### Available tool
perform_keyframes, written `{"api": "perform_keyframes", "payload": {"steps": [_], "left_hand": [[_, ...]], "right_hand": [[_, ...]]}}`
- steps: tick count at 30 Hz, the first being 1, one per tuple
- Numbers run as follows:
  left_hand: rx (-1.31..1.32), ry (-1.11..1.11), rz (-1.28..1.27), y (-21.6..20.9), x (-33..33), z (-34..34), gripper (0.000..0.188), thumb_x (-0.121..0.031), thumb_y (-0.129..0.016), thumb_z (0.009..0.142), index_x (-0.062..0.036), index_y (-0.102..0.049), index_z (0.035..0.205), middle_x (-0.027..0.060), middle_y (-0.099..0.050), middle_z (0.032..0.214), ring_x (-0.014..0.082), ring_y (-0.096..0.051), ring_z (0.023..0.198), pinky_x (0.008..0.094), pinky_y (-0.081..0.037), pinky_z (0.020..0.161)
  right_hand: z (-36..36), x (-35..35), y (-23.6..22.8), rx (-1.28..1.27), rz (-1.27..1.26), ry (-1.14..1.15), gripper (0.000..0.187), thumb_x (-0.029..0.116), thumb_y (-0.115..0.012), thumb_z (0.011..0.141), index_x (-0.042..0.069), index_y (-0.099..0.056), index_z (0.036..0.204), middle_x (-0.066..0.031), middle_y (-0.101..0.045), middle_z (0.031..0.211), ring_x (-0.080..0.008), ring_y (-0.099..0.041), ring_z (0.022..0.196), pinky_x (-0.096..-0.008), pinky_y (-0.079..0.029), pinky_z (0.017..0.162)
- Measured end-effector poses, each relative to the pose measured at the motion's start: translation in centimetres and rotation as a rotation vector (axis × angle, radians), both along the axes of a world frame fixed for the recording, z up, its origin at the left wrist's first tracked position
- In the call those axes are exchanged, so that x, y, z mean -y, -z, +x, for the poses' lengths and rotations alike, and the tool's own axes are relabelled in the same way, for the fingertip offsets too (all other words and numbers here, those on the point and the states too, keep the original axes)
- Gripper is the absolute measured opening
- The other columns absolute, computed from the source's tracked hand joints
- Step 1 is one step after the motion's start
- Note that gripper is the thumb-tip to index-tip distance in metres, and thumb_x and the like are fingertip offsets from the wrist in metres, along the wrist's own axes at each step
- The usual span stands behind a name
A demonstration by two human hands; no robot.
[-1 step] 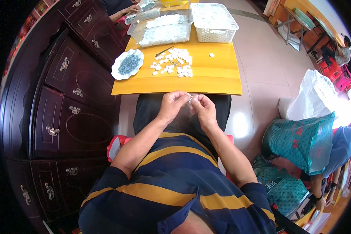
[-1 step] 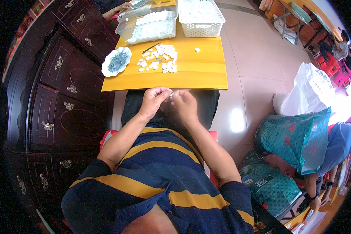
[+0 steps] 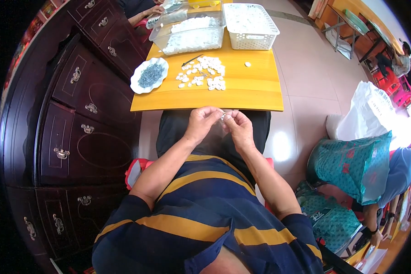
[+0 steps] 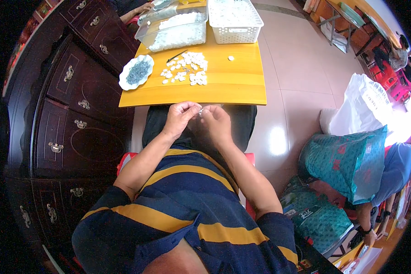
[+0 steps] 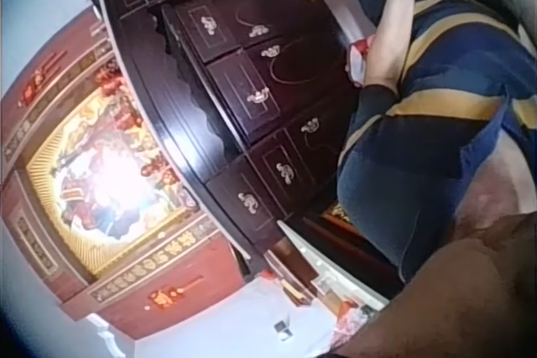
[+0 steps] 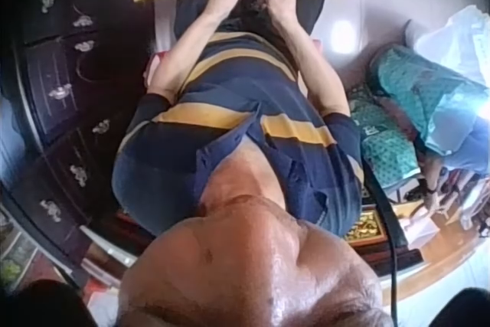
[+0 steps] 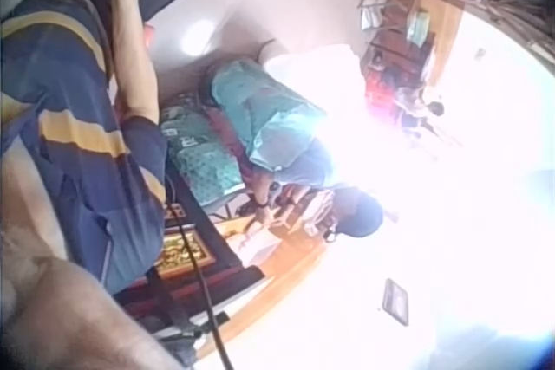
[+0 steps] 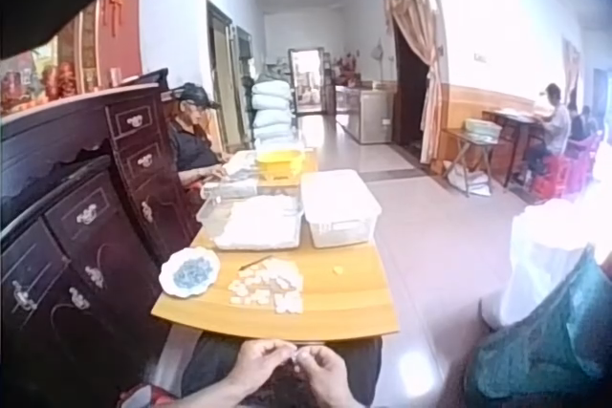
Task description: Manually inserting small black pins into white plastic circular components.
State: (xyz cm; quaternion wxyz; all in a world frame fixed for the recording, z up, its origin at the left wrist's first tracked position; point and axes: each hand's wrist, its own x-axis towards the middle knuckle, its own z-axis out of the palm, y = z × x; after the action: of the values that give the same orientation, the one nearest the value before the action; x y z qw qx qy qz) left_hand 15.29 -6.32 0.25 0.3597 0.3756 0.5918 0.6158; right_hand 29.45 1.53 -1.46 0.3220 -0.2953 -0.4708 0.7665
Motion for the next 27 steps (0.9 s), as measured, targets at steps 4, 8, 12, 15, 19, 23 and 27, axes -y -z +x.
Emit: {"api": "perform_keyframes", "payload": {"steps": [4, 8, 12, 15, 19, 23, 27], "left_hand": [[-0.235, -0.028, 0.021, -0.1, 0.0, 0.0, 0.011, -0.01, -0.071, 0.099, -0.0005, -0.077, 0.1, -0.0003, -0.072, 0.085, 0.005, -0.059, 0.074, 0.0218, -0.049, 0.068], [-0.387, -0.057, 0.036, 0.5, -0.2, 0.0, 0.01, -0.009, -0.071, 0.098, -0.0007, -0.077, 0.1, -0.0007, -0.072, 0.085, 0.0041, -0.06, 0.072, 0.0216, -0.05, 0.067], [-0.331, -0.07, 0.02, 0.5, -0.1, 0.5, 0.011, -0.009, -0.071, 0.098, -0.0001, -0.077, 0.1, -0.0014, -0.072, 0.084, 0.0037, -0.059, 0.071, 0.0205, -0.049, 0.066], [-0.326, -0.068, 0.013, 0.4, -0.1, 0.5, 0.011, -0.009, -0.071, 0.098, -0.0001, -0.077, 0.101, -0.0011, -0.072, 0.084, 0.0035, -0.059, 0.071, 0.0202, -0.049, 0.066], [-0.263, -0.062, 0.037, 0.3, 0.0, 0.4, 0.012, -0.008, -0.071, 0.098, 0.0, -0.077, 0.104, -0.0007, -0.072, 0.086, 0.0036, -0.06, 0.073, 0.0205, -0.05, 0.068], [-0.024, -0.108, 0.098, 0.0, 0.2, 0.0, 0.014, -0.007, -0.071, 0.095, 0.0004, -0.076, 0.106, 0.0021, -0.077, 0.092, 0.0078, -0.069, 0.085, 0.0259, -0.055, 0.079], [-0.432, -0.205, 0.028, -0.3, -0.6, -3.5, 0.014, -0.007, -0.072, 0.094, -0.0015, -0.076, 0.107, 0.0049, -0.077, 0.091, 0.0082, -0.068, 0.081, 0.0249, -0.055, 0.076]], "right_hand": [[-0.1, -0.1, 0.5, -0.001, 0.0, 0.013, 0.006, 0.01, -0.069, 0.101, 0.005, -0.068, 0.103, 0.0015, -0.067, 0.089, -0.007, -0.059, 0.074, -0.0215, -0.048, 0.068], [-0.2, -0.1, 1.4, 0.028, 0.118, 0.061, 0.004, 0.007, -0.068, 0.101, 0.004, -0.068, 0.103, 0.0015, -0.067, 0.089, -0.0062, -0.059, 0.074, -0.021, -0.049, 0.068], [-0.3, 0.2, 1.8, -0.023, 0.126, 0.107, 0.003, 0.007, -0.068, 0.1, 0.004, -0.068, 0.102, 0.0015, -0.068, 0.088, -0.006, -0.059, 0.074, -0.0209, -0.049, 0.069], [-0.1, 0.3, 1.2, 0.001, 0.109, 0.09, 0.005, 0.008, -0.068, 0.101, 0.003, -0.067, 0.101, 0.0015, -0.068, 0.089, -0.0058, -0.058, 0.074, -0.0209, -0.049, 0.069], [-0.2, 0.1, 0.7, -0.02, 0.138, 0.091, 0.009, 0.009, -0.067, 0.097, 0.001, -0.068, 0.1, -0.0008, -0.069, 0.089, -0.0079, -0.062, 0.078, -0.0245, -0.051, 0.072], [-0.3, -0.2, 0.2, -0.016, 0.118, 0.1, 0.007, 0.008, -0.066, 0.098, 0.001, -0.067, 0.098, -0.0006, -0.069, 0.089, -0.0081, -0.061, 0.077, -0.0243, -0.051, 0.073], [-0.2, -0.3, 0.1, -0.016, 0.074, 0.086, 0.007, 0.008, -0.065, 0.098, 0.001, -0.067, 0.099, -0.0005, -0.069, 0.09, -0.0082, -0.062, 0.077, -0.0239, -0.051, 0.074]]}}
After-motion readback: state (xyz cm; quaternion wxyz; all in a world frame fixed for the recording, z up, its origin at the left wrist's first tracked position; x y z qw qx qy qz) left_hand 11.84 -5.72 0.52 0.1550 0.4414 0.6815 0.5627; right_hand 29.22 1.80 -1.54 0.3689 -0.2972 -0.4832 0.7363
